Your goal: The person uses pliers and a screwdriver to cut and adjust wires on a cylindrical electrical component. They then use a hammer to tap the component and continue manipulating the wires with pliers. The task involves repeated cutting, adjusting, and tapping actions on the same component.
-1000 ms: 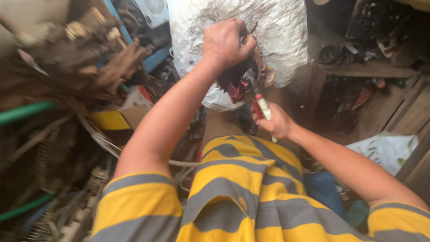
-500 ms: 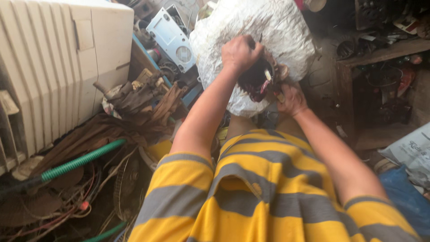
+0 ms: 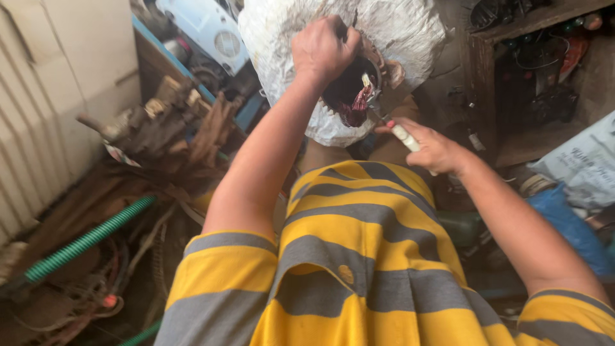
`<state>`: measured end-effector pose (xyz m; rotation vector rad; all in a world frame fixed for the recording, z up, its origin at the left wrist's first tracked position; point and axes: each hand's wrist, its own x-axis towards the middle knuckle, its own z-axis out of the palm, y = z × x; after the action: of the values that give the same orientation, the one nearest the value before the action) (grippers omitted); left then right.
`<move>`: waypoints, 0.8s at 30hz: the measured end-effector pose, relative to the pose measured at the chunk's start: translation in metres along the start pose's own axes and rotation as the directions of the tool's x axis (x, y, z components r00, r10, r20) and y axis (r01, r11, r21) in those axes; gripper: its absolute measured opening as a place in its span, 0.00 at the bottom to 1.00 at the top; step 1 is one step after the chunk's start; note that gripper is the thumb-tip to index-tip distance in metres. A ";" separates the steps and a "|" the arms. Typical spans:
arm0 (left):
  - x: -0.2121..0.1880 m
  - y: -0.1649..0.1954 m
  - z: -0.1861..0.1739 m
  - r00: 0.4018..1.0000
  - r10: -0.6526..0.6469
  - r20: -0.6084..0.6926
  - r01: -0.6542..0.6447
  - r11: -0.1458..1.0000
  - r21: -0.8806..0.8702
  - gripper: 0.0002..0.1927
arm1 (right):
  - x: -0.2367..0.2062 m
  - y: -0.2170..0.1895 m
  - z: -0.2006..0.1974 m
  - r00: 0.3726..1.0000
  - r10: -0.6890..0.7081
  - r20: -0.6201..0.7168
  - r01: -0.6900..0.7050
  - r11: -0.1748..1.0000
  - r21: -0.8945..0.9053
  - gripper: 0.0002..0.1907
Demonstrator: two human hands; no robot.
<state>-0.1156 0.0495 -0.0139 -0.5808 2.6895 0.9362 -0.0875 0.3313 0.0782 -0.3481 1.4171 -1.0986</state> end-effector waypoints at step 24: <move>0.002 0.001 0.002 1.000 0.002 -0.011 -0.002 1.000 0.002 0.14 | 0.044 0.056 -0.031 0.911 0.018 0.412 -0.312 0.682 0.661 0.18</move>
<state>-0.1181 0.0512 -0.0156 -0.5842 2.7009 0.9329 -0.1021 0.3378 0.0017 0.1473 0.5736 -1.2603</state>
